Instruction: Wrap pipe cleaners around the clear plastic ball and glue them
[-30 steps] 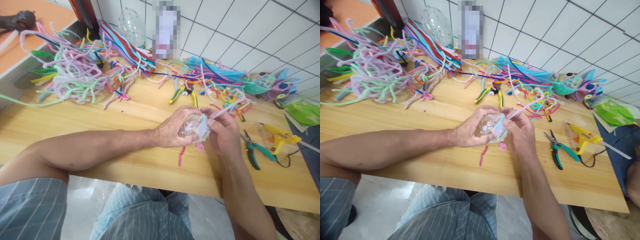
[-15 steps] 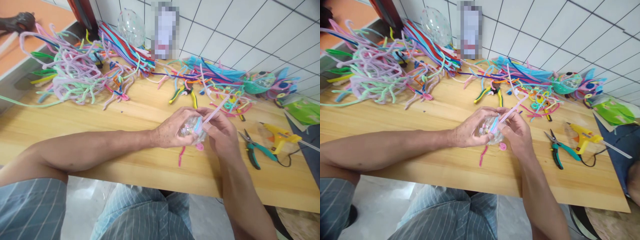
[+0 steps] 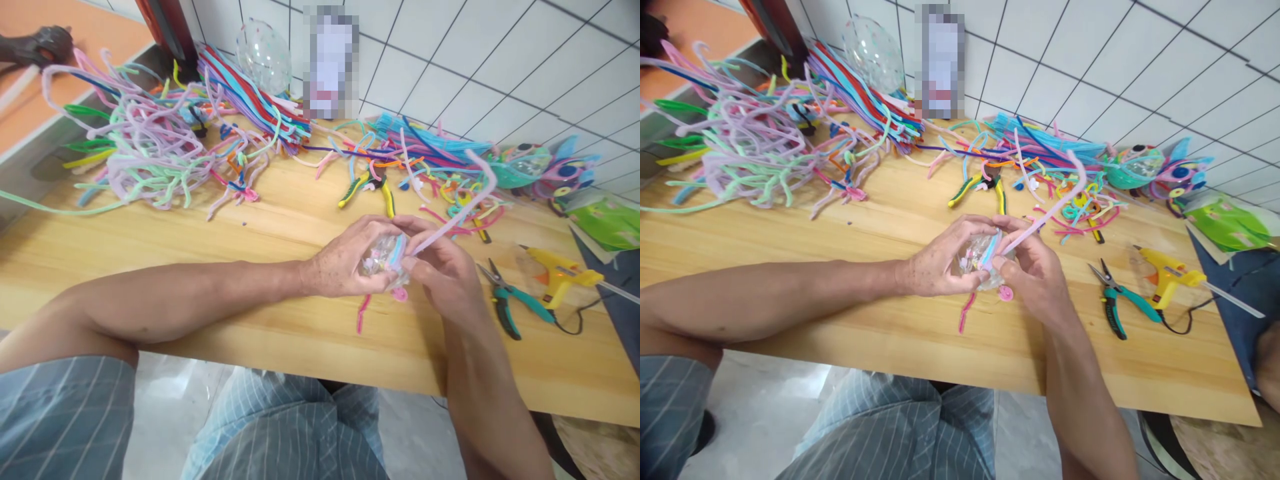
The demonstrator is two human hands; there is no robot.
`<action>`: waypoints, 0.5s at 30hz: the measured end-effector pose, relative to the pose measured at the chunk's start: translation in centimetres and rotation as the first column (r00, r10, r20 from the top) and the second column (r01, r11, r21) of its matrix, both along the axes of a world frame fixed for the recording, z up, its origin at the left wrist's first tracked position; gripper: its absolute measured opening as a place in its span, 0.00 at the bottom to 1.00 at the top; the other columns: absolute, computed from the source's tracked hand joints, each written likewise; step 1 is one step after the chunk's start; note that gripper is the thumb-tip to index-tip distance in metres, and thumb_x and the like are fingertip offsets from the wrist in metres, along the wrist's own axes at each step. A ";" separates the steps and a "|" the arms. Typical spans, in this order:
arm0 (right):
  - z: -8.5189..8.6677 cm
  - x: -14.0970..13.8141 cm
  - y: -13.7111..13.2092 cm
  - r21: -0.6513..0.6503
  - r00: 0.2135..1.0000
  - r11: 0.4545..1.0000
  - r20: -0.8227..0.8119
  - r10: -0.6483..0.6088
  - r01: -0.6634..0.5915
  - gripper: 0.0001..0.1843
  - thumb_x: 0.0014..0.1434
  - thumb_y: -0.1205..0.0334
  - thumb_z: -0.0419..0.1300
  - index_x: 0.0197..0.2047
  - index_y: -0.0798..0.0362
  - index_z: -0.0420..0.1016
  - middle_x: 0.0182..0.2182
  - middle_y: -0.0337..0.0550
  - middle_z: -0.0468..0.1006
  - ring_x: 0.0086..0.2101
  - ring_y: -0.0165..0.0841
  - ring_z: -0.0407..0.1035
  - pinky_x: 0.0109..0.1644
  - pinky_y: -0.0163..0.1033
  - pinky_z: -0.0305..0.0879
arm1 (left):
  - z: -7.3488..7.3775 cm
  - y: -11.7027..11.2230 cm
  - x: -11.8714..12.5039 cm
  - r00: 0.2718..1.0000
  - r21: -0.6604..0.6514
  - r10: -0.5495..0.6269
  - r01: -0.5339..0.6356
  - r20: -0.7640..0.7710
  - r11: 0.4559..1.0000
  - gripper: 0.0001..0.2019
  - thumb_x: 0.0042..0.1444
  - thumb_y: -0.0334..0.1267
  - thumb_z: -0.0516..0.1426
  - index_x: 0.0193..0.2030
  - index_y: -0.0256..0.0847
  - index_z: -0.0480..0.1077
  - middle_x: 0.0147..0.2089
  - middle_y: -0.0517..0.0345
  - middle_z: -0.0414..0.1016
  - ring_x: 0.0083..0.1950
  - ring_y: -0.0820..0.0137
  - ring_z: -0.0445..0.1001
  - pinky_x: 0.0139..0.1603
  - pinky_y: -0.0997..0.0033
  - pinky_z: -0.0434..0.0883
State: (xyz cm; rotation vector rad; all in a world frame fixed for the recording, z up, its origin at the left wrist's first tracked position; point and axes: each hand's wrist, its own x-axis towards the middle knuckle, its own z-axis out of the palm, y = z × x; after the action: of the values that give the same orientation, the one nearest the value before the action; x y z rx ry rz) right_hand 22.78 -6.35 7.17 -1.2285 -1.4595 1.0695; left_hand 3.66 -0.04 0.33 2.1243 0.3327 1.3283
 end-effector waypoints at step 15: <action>0.2 0.3 -0.2 0.065 0.991 0.998 0.135 0.011 -0.020 0.04 0.62 0.60 0.70 0.37 0.44 0.79 0.59 0.43 0.80 0.59 0.44 0.75 0.60 0.51 0.73 | -0.2 0.1 0.2 1.000 0.013 0.006 -0.006 -0.018 1.000 0.27 0.60 0.42 0.64 0.64 0.42 0.64 0.63 0.39 0.75 0.67 0.51 0.75 0.68 0.43 0.75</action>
State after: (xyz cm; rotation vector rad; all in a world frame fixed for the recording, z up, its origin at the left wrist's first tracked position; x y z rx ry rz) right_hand 23.08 -6.55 7.38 -1.2649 -1.5968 0.9558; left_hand 3.82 0.02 0.16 2.1488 0.3386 1.3192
